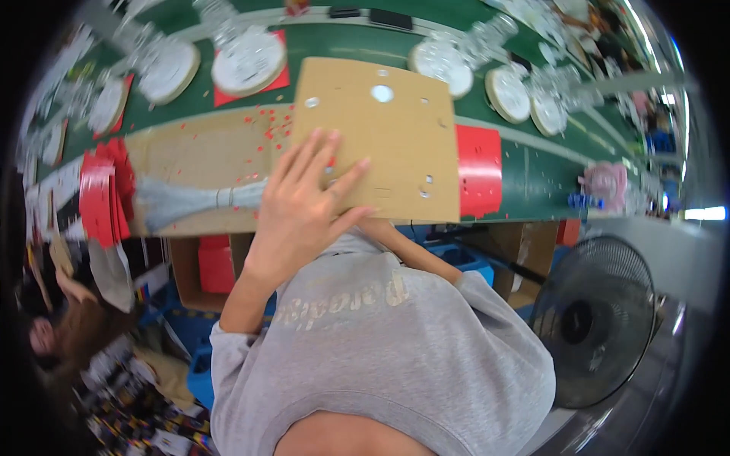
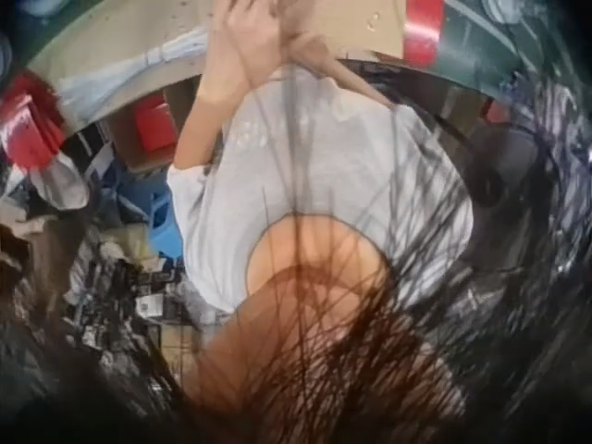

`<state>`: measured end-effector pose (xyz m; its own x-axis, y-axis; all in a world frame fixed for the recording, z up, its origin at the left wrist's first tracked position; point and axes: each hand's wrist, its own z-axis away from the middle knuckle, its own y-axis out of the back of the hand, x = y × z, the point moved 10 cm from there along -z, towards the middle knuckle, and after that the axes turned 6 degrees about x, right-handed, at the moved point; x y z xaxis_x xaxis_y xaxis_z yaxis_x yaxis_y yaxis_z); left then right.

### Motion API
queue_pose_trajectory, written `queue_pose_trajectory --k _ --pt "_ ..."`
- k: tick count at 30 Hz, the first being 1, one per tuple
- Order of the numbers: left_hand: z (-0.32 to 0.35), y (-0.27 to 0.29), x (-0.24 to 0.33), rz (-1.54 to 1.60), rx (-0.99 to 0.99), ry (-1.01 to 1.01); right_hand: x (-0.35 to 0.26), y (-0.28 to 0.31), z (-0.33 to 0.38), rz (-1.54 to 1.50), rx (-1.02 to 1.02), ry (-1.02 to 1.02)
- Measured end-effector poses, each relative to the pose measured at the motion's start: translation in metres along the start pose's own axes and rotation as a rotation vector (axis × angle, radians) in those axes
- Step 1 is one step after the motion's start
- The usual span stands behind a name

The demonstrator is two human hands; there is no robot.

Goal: Assembling electrical wiring and components onto a cardboard template for light fixtures.

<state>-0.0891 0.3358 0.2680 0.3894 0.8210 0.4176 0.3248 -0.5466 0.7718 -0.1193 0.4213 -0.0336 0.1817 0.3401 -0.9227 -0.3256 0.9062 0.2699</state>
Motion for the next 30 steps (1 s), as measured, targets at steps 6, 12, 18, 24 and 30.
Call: queue_pose_trajectory --k 6,12,18,24,30 --pt "-0.006 -0.02 0.007 0.119 -0.17 -0.108 0.046 0.166 0.087 -0.447 0.367 -0.114" --pt "-0.014 -0.033 0.019 0.062 -0.294 -0.103 -0.007 0.355 0.115 -1.092 0.604 0.119" --pt "-0.018 -0.045 0.034 -0.056 -0.347 -0.121 -0.213 0.465 0.137 -0.999 0.379 0.716" --pt "-0.012 -0.044 0.045 -0.006 -0.291 -0.045 -0.335 0.352 0.139 0.134 0.433 1.125" --pt "-0.008 -0.041 0.046 -0.052 -0.318 0.013 -0.247 0.209 0.082 0.501 0.004 1.06"
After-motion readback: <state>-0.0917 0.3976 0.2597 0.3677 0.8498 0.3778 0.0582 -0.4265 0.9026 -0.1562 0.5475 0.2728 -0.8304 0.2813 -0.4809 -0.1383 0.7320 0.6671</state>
